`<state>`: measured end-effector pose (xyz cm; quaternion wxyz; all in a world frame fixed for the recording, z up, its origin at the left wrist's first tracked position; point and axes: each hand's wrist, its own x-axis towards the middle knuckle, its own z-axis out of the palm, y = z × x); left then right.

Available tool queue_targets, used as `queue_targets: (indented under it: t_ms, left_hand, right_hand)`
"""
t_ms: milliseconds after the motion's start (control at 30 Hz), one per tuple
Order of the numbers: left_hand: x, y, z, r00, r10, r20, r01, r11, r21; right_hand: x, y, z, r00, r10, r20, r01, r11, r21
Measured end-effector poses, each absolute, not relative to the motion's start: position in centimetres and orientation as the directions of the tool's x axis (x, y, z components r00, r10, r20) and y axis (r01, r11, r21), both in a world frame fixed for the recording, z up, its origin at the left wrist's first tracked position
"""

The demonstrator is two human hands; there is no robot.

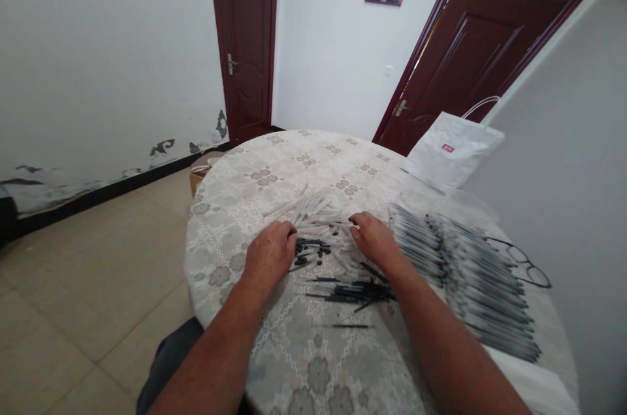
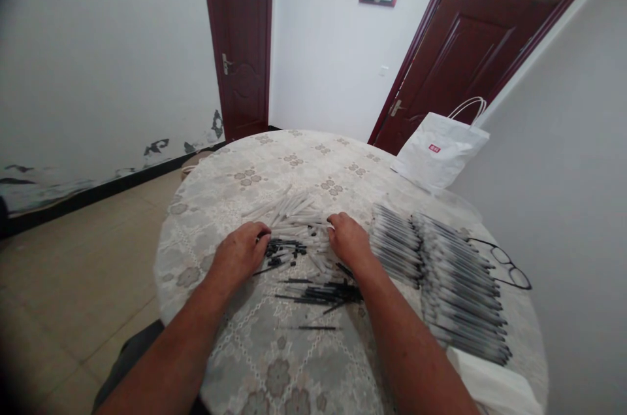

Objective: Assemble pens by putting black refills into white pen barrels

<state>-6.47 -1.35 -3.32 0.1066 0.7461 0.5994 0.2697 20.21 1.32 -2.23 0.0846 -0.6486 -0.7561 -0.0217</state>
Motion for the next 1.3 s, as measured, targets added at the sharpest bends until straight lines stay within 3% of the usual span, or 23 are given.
queue_targets:
  t_ms: [200, 500, 667, 833, 1000, 1200, 1300]
  left_hand:
    - [-6.5, -1.3, -3.5, 0.131, 0.939, 0.319, 0.769, -0.299, 0.564]
    - [-6.3, -1.6, -3.3, 0.159, 0.928, 0.338, 0.625, -0.359, 0.693]
    - [-6.1, -1.9, -3.4, 0.159, 0.945, 0.285, 0.513, -0.326, 0.794]
    - [-5.5, -2.1, -3.2, 0.189, 0.956, 0.222, 0.380, -0.280, 0.881]
    - [-5.2, -2.5, -2.1, 0.291, 0.955, 0.056, 0.186, -0.114, 0.976]
    - [-5.3, -2.9, -1.3, 0.346, 0.938, 0.009, 0.010, -0.013, 1.000]
    - [-5.3, -2.6, -1.7, 0.238, 0.971, 0.021, -0.075, -0.004, 0.997]
  right_hand:
    - [18.8, 2.4, -3.1, -0.112, 0.992, 0.053, 0.994, 0.112, -0.007]
    - [19.6, 0.1, -3.3, -0.136, 0.988, 0.073, 0.990, 0.139, -0.036]
    - [21.0, -1.9, -2.8, -0.172, 0.979, 0.107, 0.962, 0.191, -0.197]
    - [21.3, -3.1, -1.7, -0.193, 0.971, 0.141, 0.844, 0.238, -0.481]
    - [19.2, -4.0, -1.2, -0.204, 0.977, 0.063, 0.603, 0.176, -0.778]
    - [18.0, -4.9, -0.8, -0.340, 0.938, 0.063, 0.526, 0.245, -0.814]
    - [19.1, -4.5, -0.9, -0.311, 0.939, 0.144, 0.648, 0.320, -0.691]
